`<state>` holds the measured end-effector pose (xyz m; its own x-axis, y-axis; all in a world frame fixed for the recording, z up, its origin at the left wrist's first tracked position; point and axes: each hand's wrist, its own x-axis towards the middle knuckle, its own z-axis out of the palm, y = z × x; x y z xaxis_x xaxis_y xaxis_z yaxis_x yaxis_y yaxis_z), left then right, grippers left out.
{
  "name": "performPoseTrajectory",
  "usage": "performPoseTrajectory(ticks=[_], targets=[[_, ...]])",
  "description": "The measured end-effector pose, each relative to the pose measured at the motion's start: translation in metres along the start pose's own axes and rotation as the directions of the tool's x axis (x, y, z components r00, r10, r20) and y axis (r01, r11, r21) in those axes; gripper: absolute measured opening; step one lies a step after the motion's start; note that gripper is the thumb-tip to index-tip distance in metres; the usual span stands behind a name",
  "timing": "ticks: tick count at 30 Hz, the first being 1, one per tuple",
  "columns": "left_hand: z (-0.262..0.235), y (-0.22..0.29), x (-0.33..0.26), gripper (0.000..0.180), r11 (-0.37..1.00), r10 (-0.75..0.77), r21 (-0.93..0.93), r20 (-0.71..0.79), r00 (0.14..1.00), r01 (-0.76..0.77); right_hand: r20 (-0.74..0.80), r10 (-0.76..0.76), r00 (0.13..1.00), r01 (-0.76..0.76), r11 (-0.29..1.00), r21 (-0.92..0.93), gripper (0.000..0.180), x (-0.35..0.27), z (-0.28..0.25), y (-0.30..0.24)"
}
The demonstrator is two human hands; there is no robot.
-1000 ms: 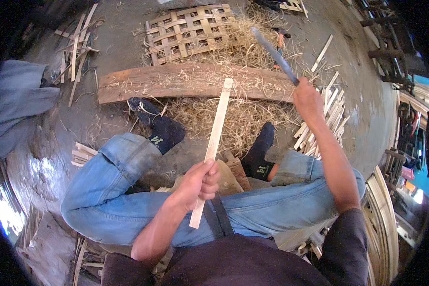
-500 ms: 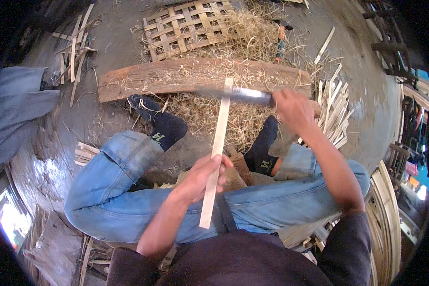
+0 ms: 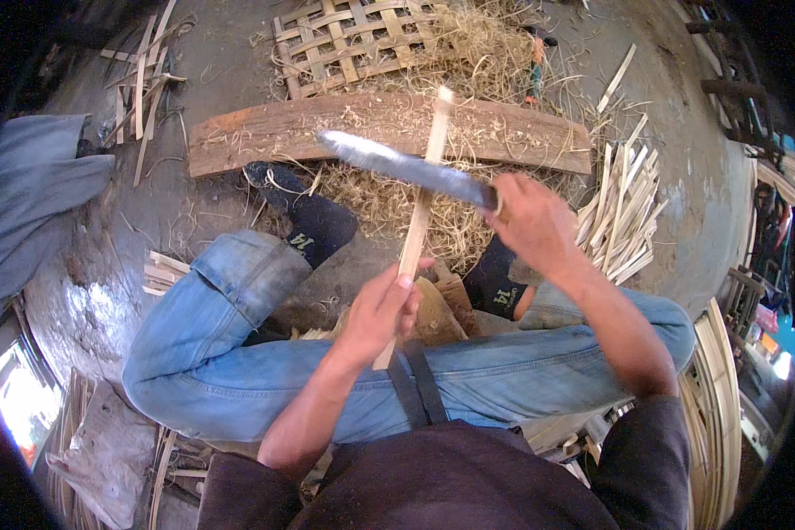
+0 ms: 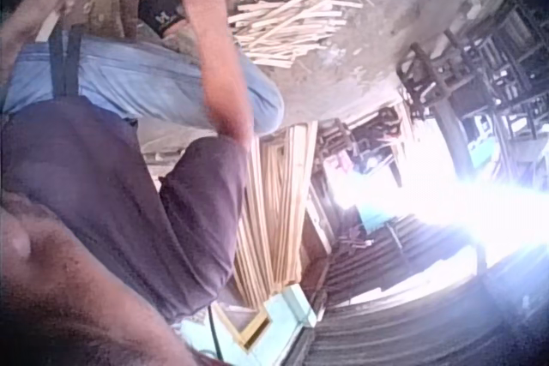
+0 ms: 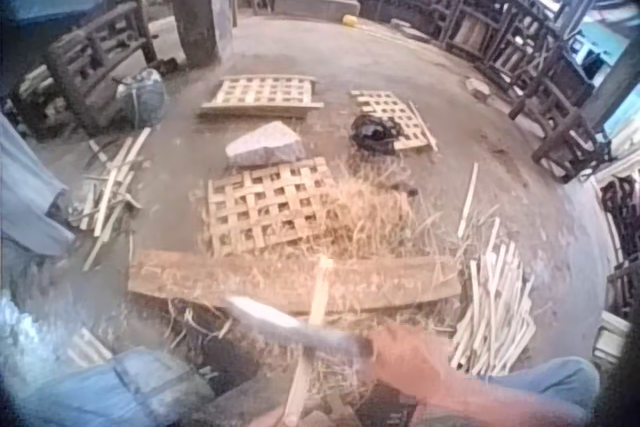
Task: The person sits on the floor and uses a knife to shave a thin wooden stick, repeatedly scraping the surface to remove thin layers. The person holds the stick in one hand and the knife in the other, working continuously on the same piece.
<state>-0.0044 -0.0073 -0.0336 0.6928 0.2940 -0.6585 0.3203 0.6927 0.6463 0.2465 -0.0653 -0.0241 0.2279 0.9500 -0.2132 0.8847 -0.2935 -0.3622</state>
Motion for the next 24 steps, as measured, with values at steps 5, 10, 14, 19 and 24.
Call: performPoseTrajectory(ticks=[5,10,14,19,24], targets=[[-0.003,0.004,0.003,0.039,0.965,-0.131,-0.227,0.026,0.991,0.133,0.268,0.092,0.959,-0.097,0.995,0.005,0.035,-0.006,-0.014,-0.020],[-0.015,-0.029,0.007,0.034,0.991,-0.121,0.030,-0.209,0.971,0.130,0.324,-0.164,0.932,0.176,0.984,-0.011,0.023,-0.037,0.015,-0.038],[-0.005,-0.002,0.004,0.031,0.996,-0.085,-0.005,-0.118,0.989,0.085,0.298,-0.059,0.953,0.057,0.998,0.015,0.016,-0.027,0.007,-0.031],[-0.005,0.002,0.001,0.033,0.993,-0.107,-0.064,-0.072,0.992,0.103,0.237,-0.089,0.967,0.099,0.995,-0.030,0.013,-0.018,0.009,-0.022],[-0.008,0.007,-0.007,0.030,0.985,-0.136,-0.113,-0.025,0.990,0.133,0.171,-0.085,0.982,0.098,0.993,-0.067,0.014,-0.023,0.008,-0.021]])
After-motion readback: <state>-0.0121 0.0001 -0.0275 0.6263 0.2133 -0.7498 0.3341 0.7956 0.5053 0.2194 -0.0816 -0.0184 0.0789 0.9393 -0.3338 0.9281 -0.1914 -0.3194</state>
